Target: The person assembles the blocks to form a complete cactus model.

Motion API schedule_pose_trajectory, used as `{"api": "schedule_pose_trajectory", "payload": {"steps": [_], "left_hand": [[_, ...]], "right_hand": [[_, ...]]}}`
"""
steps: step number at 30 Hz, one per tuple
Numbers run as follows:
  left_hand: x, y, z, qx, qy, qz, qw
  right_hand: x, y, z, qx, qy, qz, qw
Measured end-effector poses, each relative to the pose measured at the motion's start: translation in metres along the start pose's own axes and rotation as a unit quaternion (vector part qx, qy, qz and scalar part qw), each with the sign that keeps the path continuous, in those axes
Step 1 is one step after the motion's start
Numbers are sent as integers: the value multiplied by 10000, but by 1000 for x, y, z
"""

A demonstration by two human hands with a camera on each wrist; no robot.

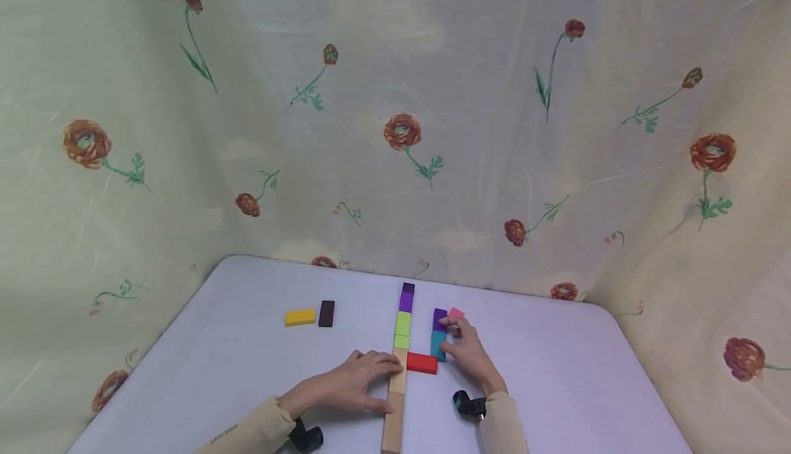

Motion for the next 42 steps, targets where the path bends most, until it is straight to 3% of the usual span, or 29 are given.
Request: {"api": "schedule_pose_trajectory", "payload": {"steps": [6, 15, 23, 27, 32, 37, 42], "left_hand": [[-2, 14, -3, 10, 63, 338, 9994], [-14, 45, -19, 103, 441, 810, 9957], [-30, 79, -48, -137, 956, 1344, 9862], [-37, 93, -66, -335, 1047, 1617, 9807], [-41, 96, -90, -95, 1269, 1691, 9774], [-38, 95, -112, 209, 1596, 1558, 9746], [-35, 92, -127, 316, 1727, 1359, 9751]], "right_hand": [[0, 0, 0, -31, -99, -19, 9999], [-3, 3, -2, -21, 54, 1, 10000], [-3, 1, -1, 24, -39, -10, 10000], [-2, 0, 1, -6, -206, -15, 9998], [-2, 0, 2, -62, -287, 1, 9996], [-1, -1, 3, -41, -287, 20, 9996], [0, -3, 4, -16, -264, 0, 9996]]}}
Point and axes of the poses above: each hand's wrist, its own x-axis towards the middle knuckle, its own y-axis out of the back of the hand, z = x × y, the point moved 5 cm from there along x, towards the middle knuckle, and after that the axes turned 6 degrees about -y, right-handed, at the moved point
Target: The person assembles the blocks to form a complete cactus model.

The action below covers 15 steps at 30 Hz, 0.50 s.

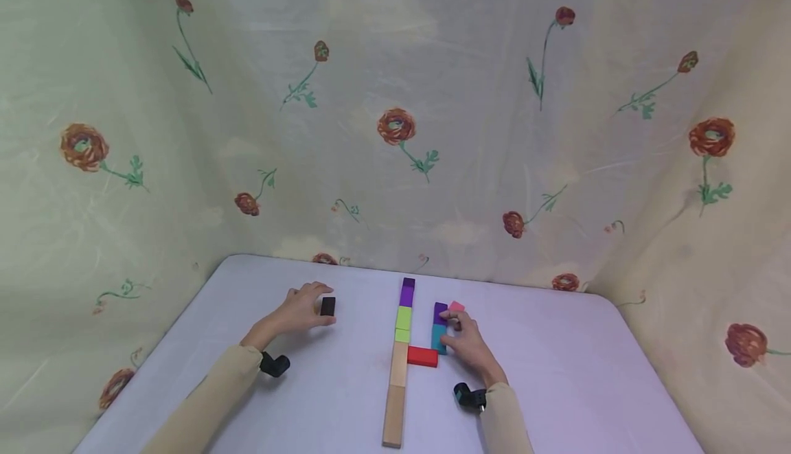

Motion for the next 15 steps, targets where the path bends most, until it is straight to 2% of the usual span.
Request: {"api": "schedule_pose_trajectory", "payload": {"steps": [7, 15], "left_hand": [[4, -5, -12, -139, 96, -128, 9998], [7, -12, -18, -103, -110, -138, 9998]], "right_hand": [[-3, 0, -4, -1, 78, -14, 10000], [-4, 1, -4, 78, 191, 11, 9998]]}}
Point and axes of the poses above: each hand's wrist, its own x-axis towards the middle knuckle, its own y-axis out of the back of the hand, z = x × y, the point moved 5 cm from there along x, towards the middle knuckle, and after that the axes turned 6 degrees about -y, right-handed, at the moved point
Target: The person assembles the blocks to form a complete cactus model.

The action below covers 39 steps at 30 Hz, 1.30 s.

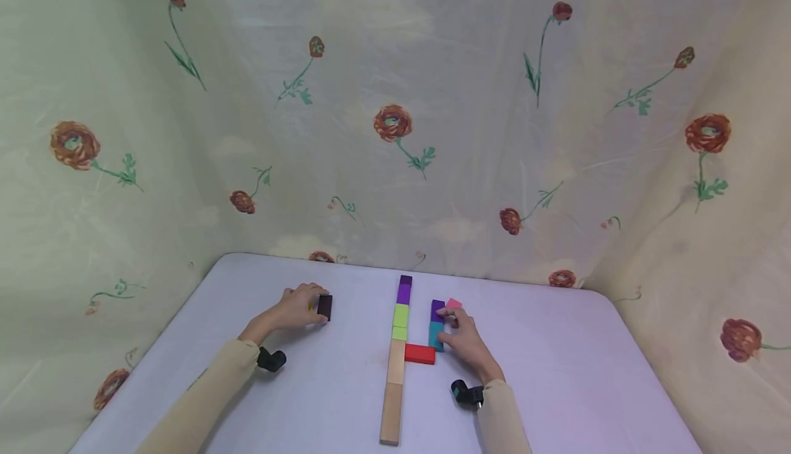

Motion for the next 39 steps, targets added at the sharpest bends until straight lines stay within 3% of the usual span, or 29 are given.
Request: {"api": "schedule_pose_trajectory", "payload": {"steps": [11, 19, 24, 28, 35, 39], "left_hand": [[6, 5, -2, -111, -96, -159, 9998], [6, 7, -3, -63, -660, -1065, 9921], [8, 6, -3, 9, -660, -1163, 9910], [8, 7, 0, -76, -452, -1009, 9938], [12, 6, -3, -34, 265, -186, 9995], [14, 3, -3, -11, 471, -17, 9989]], "right_hand": [[2, 1, 1, -90, 5, 19, 10000], [1, 1, -1, -54, 108, -30, 9999], [0, 2, -1, -26, 162, -34, 9999], [0, 1, 0, -21, 95, -16, 10000], [2, 1, 3, -22, 14, -16, 10000], [1, 1, 2, -47, 44, -36, 10000]]}}
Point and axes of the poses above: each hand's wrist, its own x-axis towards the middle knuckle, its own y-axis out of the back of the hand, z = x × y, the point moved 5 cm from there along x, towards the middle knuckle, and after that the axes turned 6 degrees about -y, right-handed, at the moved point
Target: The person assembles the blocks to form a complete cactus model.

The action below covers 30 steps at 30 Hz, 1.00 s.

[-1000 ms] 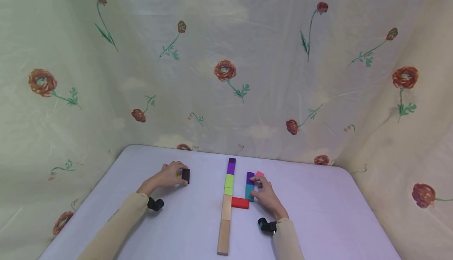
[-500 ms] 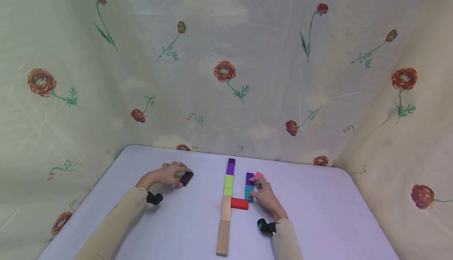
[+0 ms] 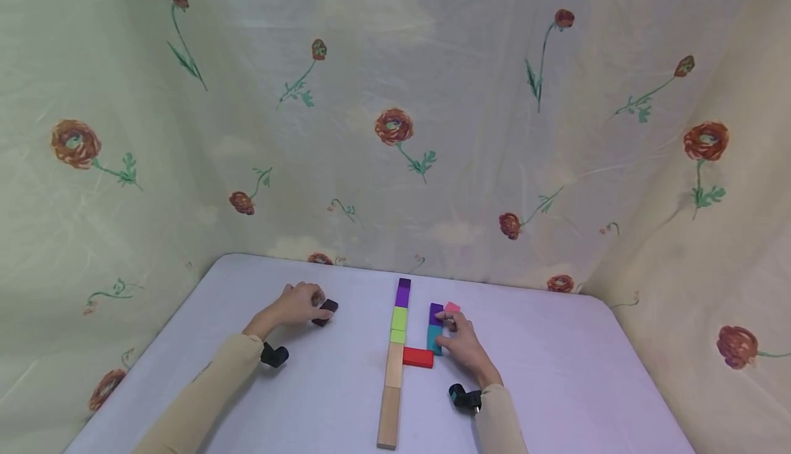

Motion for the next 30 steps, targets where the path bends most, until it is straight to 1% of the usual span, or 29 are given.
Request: {"api": "schedule_pose_trajectory", "payload": {"steps": [3, 5, 8, 12, 14, 16, 22, 23, 27, 30], "left_hand": [[0, -1, 2, 84, 21, -9, 10000], [1, -1, 6, 56, -41, -35, 10000], [2, -2, 11, 79, -281, -163, 9994], [4, -1, 18, 339, -689, -401, 9962], [3, -1, 19, 473, -815, -485, 9944], [3, -1, 20, 491, -898, -553, 9932], [1, -1, 21, 390, -998, -604, 9924], [1, -2, 21, 397, -991, -599, 9925], [2, -3, 20, 434, -947, -574, 9929], [2, -4, 19, 362, -907, -519, 9939]], "right_hand": [[-1, 0, -1, 20, 19, 2, 10000], [-1, 0, -2, 33, 1, -12, 10000], [-2, -1, -2, 30, -9, -16, 10000], [-1, -1, -2, 19, -46, 11, 10000], [0, -1, -2, 15, -61, 22, 10000], [0, -1, -1, 2, -66, 33, 10000], [0, 0, -1, 11, -23, 46, 10000], [0, 0, -1, -12, 20, 36, 10000], [0, -1, -1, 39, -7, 5, 10000], [0, -1, 0, 91, -37, -6, 10000]]}}
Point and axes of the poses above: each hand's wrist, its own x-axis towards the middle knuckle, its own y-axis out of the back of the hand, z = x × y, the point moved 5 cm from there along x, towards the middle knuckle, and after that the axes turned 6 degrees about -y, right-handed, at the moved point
